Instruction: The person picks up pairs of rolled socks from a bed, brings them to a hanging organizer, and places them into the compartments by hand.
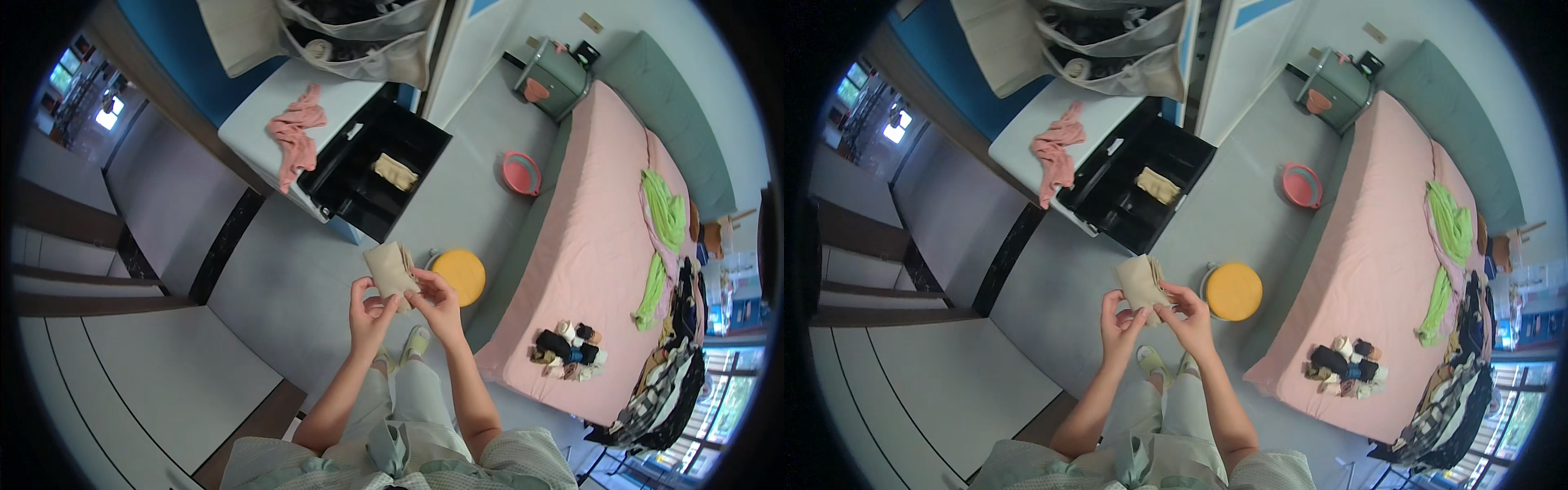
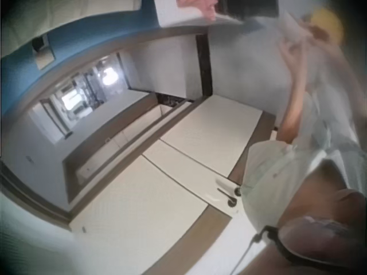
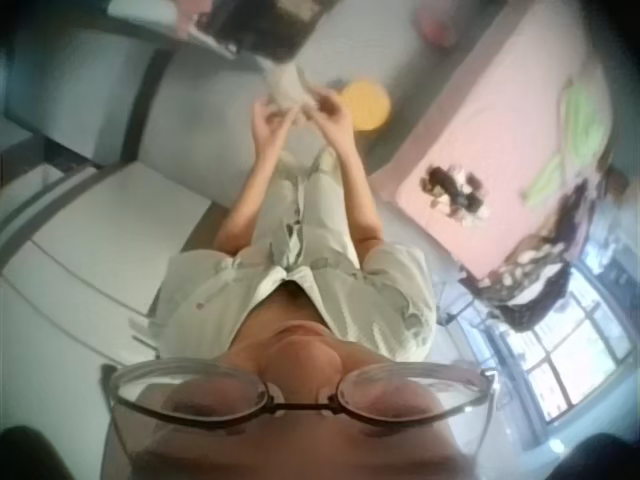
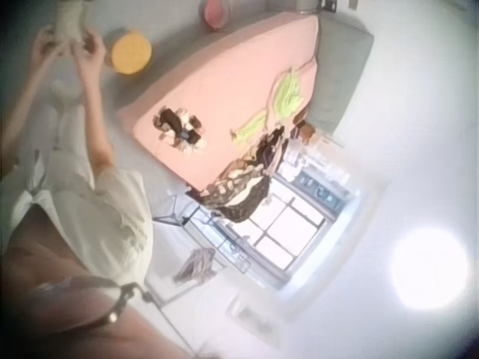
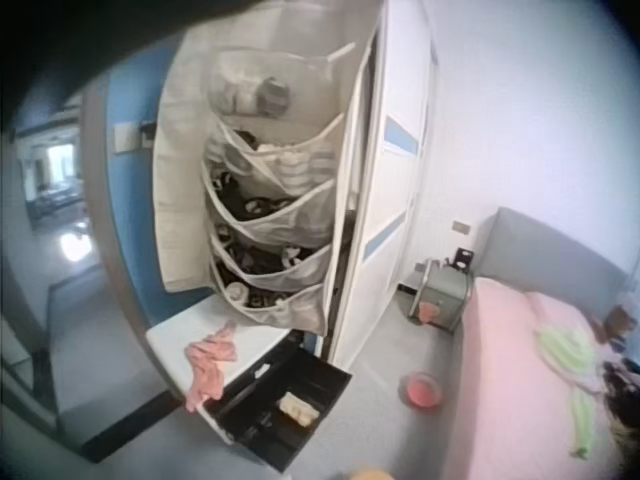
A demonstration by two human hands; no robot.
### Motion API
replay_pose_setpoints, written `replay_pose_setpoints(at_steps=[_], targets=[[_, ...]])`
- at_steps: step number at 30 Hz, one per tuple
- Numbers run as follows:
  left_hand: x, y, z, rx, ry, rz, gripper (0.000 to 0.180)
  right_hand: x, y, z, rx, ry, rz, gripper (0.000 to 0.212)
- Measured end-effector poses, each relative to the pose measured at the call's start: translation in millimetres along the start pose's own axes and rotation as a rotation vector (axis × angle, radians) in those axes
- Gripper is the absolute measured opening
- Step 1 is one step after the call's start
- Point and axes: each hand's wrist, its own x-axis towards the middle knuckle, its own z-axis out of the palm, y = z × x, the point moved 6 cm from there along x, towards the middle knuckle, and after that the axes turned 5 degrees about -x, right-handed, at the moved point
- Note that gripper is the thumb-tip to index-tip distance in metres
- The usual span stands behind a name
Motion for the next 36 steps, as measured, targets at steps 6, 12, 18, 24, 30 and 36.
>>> replay_pose_setpoints(at_steps=[6,12,18,24,30,36], targets=[[23.9,-2.4,-19.2,0.137,-0.002,0.006,0.035,39.1,3.0,5.8,-0.006,-0.025,-0.001,0.038],[50.9,-6.2,1.3,0.109,0.096,0.027,0.037,86.5,8.3,-7.4,-0.093,-0.067,0.014,0.038],[75.1,-32.5,16.6,0.132,0.207,0.059,0.045,135.0,-3.9,-6.0,-0.402,-0.184,-0.074,0.034],[87.3,-42.3,10.9,0.269,0.326,0.074,0.052,177.1,-7.1,18.9,-0.527,-0.38,-0.131,0.03],[95.6,-45.6,-0.7,0.298,0.412,0.086,0.05,195.8,18.9,36.8,-0.525,-0.5,-0.071,0.025],[104.8,-51.4,-7.5,0.596,0.456,0.031,0.05,210.3,27.3,40.6,-0.574,-0.606,-0.065,0.023]])
